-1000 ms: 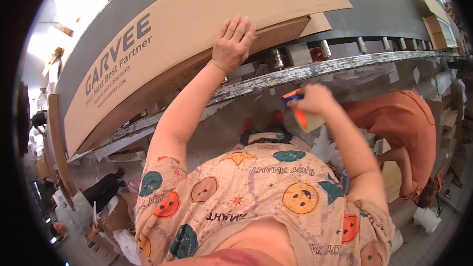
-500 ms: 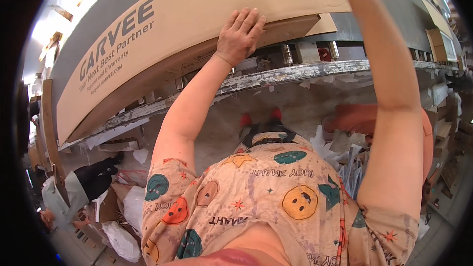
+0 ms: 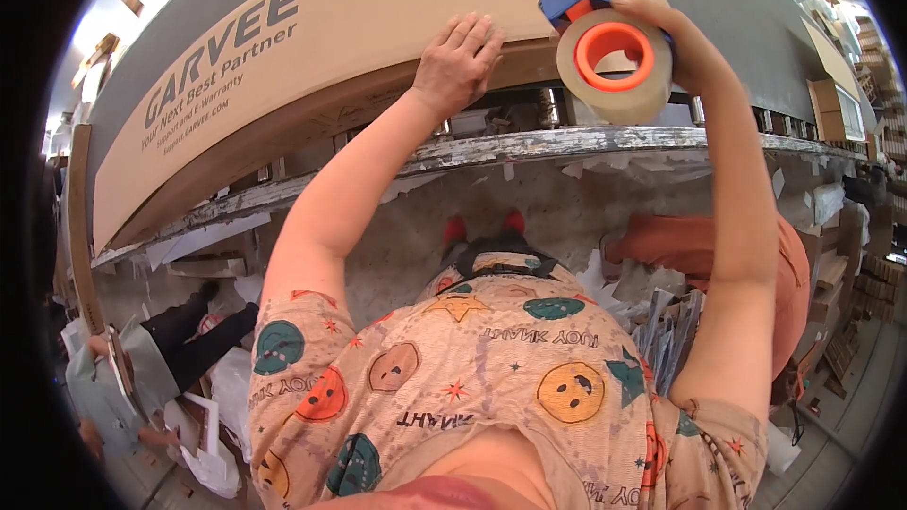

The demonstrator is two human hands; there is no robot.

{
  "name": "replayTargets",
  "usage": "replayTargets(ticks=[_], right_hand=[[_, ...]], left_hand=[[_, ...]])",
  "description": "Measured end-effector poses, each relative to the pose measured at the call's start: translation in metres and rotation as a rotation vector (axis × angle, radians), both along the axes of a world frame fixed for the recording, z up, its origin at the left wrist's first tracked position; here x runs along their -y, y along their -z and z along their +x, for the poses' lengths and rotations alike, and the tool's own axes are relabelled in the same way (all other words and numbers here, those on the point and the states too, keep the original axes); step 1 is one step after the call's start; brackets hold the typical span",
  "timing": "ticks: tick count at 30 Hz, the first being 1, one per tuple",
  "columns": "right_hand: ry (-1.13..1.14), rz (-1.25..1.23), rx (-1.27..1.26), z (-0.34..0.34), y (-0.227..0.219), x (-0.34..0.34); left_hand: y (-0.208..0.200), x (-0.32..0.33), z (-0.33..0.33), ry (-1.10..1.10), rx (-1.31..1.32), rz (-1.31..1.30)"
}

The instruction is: The person packs items by placing foam padding inside cardboard boxes, folding the box flaps closed, and sealing the boxes with packing tape using a tape dispenser.

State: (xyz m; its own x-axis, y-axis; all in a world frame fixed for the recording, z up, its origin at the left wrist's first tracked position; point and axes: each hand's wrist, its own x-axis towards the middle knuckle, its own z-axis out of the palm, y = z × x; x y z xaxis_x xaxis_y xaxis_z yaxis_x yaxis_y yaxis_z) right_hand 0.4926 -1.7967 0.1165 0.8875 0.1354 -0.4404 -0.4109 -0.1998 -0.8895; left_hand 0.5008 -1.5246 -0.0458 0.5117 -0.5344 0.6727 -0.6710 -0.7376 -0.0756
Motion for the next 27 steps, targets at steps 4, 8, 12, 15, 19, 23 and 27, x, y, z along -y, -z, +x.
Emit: replayTargets(ticks=[4, 8, 12, 15, 19, 23, 27], right_hand=[[0.254, 0.517, 0.07, -0.038, 0.02, 0.014], [0.34, 0.746, 0.082, -0.066, 0.04, 0.013], [0.438, 0.846, 0.127, -0.07, 0.052, 0.012], [0.606, 0.71, 0.149, -0.059, 0.052, 0.002], [0.497, 0.654, 0.137, -0.033, 0.067, 0.009], [0.194, 0.457, 0.265, 0.008, 0.077, 0.02], [0.186, 0.386, 0.293, 0.041, 0.073, -0.017]], left_hand=[[-0.009, -0.001, 0.011, 0.059, -0.034, 0.17], [-0.033, 0.001, 0.033, 0.316, -0.098, 0.299], [-0.031, 0.031, 0.084, 0.676, -0.078, 0.227], [-0.026, 0.05, 0.101, 0.7, -0.183, 0.354], [-0.011, 0.043, 0.092, 0.688, -0.224, -0.086], [-0.017, 0.036, 0.101, 0.718, -0.456, -0.26], [-0.013, 0.018, 0.112, 0.594, -1.193, -0.745]])
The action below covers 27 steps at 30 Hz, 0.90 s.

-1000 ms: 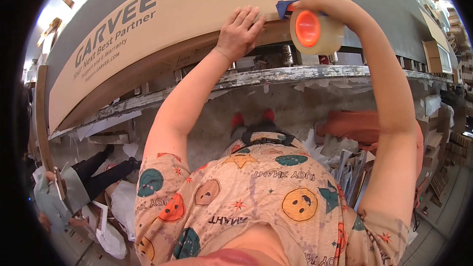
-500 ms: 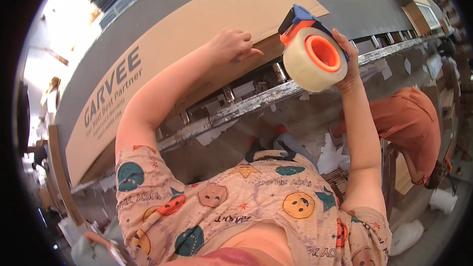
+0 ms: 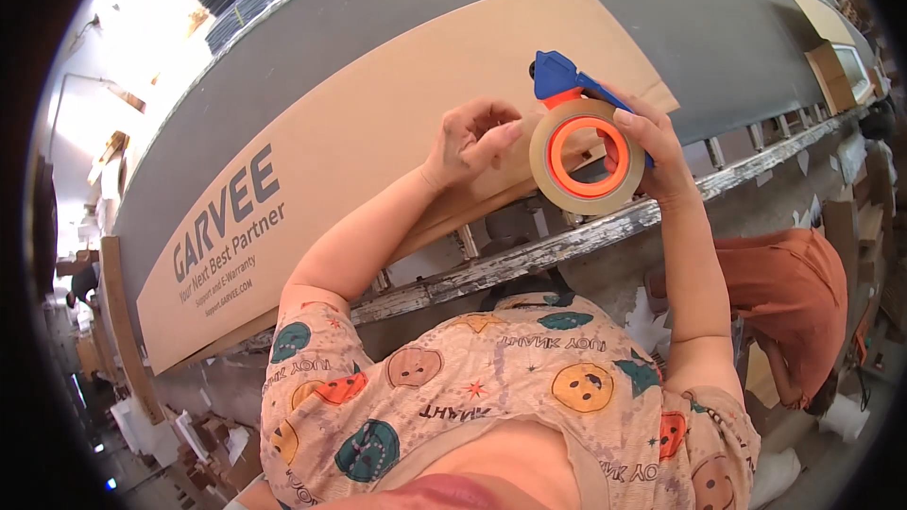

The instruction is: The person packs items by placing foam padding inside cardboard boxes, folding the box flaps closed, and sealing the boxes with packing tape using a tape dispenser.

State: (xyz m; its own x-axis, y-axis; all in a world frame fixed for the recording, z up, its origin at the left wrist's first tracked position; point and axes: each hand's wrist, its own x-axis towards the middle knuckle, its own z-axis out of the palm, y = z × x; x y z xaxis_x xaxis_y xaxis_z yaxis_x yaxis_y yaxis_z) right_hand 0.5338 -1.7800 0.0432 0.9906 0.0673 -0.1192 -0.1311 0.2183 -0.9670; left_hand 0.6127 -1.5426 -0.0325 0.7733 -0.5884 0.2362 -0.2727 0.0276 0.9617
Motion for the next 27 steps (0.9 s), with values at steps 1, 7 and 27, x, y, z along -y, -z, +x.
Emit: replayTargets(ticks=[1, 7, 27], right_hand=[[-0.036, -0.006, -0.024, 0.005, 0.001, -0.002], [-0.021, -0.082, -0.016, 0.026, 0.011, -0.025], [0.205, 0.37, -0.413, -0.053, 0.022, -0.043]], left_hand=[[-0.013, 0.0, 0.002, -0.023, -0.117, 0.008], [-0.005, -0.002, 0.008, -0.164, -0.099, -0.035], [-0.026, -0.026, 0.02, 0.43, 0.264, 0.327]])
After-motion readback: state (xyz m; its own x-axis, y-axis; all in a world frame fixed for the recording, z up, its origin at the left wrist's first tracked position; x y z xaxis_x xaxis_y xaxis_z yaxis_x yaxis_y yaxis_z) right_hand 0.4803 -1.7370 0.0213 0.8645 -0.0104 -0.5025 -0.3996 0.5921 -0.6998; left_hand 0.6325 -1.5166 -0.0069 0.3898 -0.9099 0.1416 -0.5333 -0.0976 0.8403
